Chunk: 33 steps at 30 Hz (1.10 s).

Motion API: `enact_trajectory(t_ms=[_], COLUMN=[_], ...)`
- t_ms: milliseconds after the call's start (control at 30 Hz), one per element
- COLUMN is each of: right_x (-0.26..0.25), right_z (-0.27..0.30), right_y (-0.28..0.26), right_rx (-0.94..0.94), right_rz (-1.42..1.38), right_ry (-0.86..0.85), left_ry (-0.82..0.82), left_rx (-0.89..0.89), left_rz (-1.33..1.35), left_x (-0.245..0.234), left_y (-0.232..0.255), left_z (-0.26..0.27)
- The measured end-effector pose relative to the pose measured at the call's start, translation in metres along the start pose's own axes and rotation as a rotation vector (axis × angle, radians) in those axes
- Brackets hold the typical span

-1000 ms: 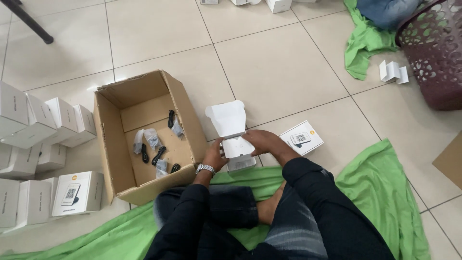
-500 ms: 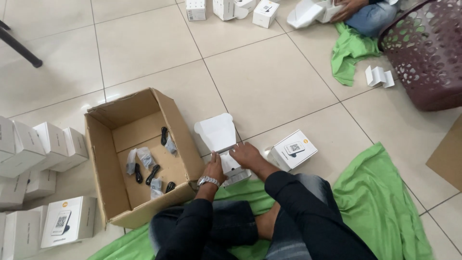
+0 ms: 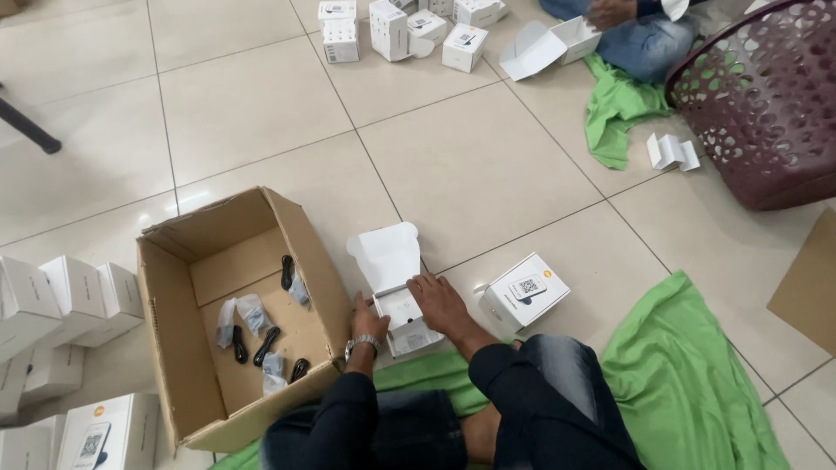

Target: The person packs electronic items and accessories into white boxes and organizes them.

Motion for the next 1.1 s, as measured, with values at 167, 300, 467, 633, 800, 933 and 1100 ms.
enact_trajectory(t_ms=[167,300,467,633,800,933,1100], right_x=[-0.026,-0.005,0.019,-0.007,-0.005,-0.013,-0.042], right_z=[0.012,0.01,-0.021,-0.016,0.015,0.047,0.06], right_y=[-0.019,0.023,0.058,0.056,0.072,0.05,0.016], right_rx=[0.03,0.194,0.623,0.718,0.404,0.292,0.183], right_rz=[-0.117,-0.563,-1.206,-1.599,-1.344,-1.282,-0.998], right_ry=[-0.098,0.135,-0.002,0.023,-0.176,-0.215,-0.182], left_ry=[-0.062,0.004,-0.175,-0.204,-0.257,-0.09,-0.218], left_rx=[0.139,0.164,-0.224,-0.144,0.375,0.608,0.352], left_rz=[-0.133,0.391,0.552,0.739,0.066,-0.062,0.447], left_x=[0.004,0.02,0.01,-0.023,-0.038,-0.032,-0.034], left_y=[-0.003,-0.016,-0.004,0.023,0.039,0.044,0.044], left_z=[-0.033,-0.088,-0.072,-0.029,0.022,0.071,0.1])
Point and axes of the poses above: each hand's wrist, its own z-axis away from the middle knuckle, its own x-axis out of the palm, y = z × x, the point moved 5 cm from there along -z, towards the middle knuckle, and after that the axes turned 9 degrees about -z, right-handed, at the moved point
